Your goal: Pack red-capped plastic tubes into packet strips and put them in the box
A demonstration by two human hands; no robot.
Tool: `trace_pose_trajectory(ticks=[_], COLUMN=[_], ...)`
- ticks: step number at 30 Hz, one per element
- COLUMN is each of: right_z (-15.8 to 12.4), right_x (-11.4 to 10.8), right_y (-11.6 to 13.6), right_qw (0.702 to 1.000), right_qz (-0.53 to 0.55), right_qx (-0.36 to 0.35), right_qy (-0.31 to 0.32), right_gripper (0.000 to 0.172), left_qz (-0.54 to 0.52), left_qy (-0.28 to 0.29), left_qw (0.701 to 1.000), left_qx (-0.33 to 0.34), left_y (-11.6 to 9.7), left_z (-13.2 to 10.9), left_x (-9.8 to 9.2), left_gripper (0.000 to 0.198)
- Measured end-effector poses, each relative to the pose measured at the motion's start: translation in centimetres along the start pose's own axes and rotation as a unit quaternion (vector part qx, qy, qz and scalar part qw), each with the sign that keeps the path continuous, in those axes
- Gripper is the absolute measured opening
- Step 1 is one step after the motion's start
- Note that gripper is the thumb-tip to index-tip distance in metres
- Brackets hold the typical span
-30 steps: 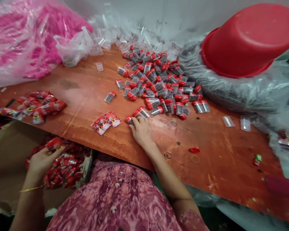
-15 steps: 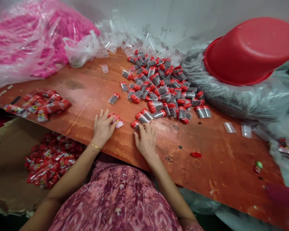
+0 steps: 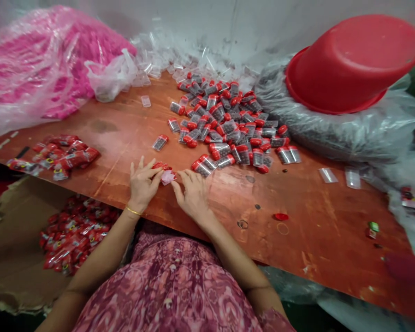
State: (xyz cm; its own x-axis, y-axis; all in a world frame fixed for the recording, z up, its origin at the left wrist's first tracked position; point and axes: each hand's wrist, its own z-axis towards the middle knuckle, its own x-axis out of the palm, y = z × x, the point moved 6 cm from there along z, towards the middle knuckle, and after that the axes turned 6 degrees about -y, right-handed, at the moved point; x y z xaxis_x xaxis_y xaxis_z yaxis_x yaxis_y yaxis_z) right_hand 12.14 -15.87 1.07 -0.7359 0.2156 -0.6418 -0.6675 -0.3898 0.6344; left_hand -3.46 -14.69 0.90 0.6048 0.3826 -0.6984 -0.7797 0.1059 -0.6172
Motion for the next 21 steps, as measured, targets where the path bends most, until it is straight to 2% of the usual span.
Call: trace_pose_trajectory(ticks=[2,5,6,8,10,13,15,18,21], right_z=[0.6,1.1,1.2,1.3,1.2,0.5,-0.1,-0.9,-1.4], right_x=[0.9,2.3,2.5,2.4,1.9,1.2,1.4,2.1,2.1], right_y=[-0.2,-0.4,-0.3,-0.3,-0.4,-0.3,-0.1,0.4,0.5], right_qw=[0.993,0.955,0.942,0.928,0.932,0.944,0.95,0.953,0.957], right_qz=[0.095,0.254,0.292,0.325,0.314,0.278,0.262,0.267,0.26], right_qx=[0.065,0.145,0.16,0.179,0.182,0.175,0.167,0.147,0.126], right_qy=[0.016,0.049,0.052,0.039,0.016,-0.015,-0.022,-0.006,0.025], right_gripper=[0.035,0.031,0.03,0.034,0.036,0.041,0.043,0.036,0.033], left_qz=[-0.019,-0.06,-0.085,-0.16,-0.272,-0.441,-0.501,-0.53,-0.538], left_qy=[-0.007,-0.016,-0.027,-0.058,-0.05,0.019,0.022,-0.01,-0.004], left_qw=[1.0,0.998,0.996,0.982,0.942,0.834,0.776,0.731,0.712], left_qx=[0.006,0.009,-0.007,-0.081,-0.191,-0.332,-0.383,-0.43,-0.451], left_y=[-0.9,-2.3,-2.5,-2.3,-1.7,-1.7,-1.9,-1.6,-1.1], left_z=[-0.1,-0.5,-0.7,-1.3,-2.2,-3.8,-4.6,-5.2,-5.2], left_x=[-1.0,-1.9,-2.1,-2.2,-1.2,1.2,1.9,2.0,1.8], left_gripper=[0.02,0.018,0.019,0.031,0.04,0.036,0.034,0.036,0.039])
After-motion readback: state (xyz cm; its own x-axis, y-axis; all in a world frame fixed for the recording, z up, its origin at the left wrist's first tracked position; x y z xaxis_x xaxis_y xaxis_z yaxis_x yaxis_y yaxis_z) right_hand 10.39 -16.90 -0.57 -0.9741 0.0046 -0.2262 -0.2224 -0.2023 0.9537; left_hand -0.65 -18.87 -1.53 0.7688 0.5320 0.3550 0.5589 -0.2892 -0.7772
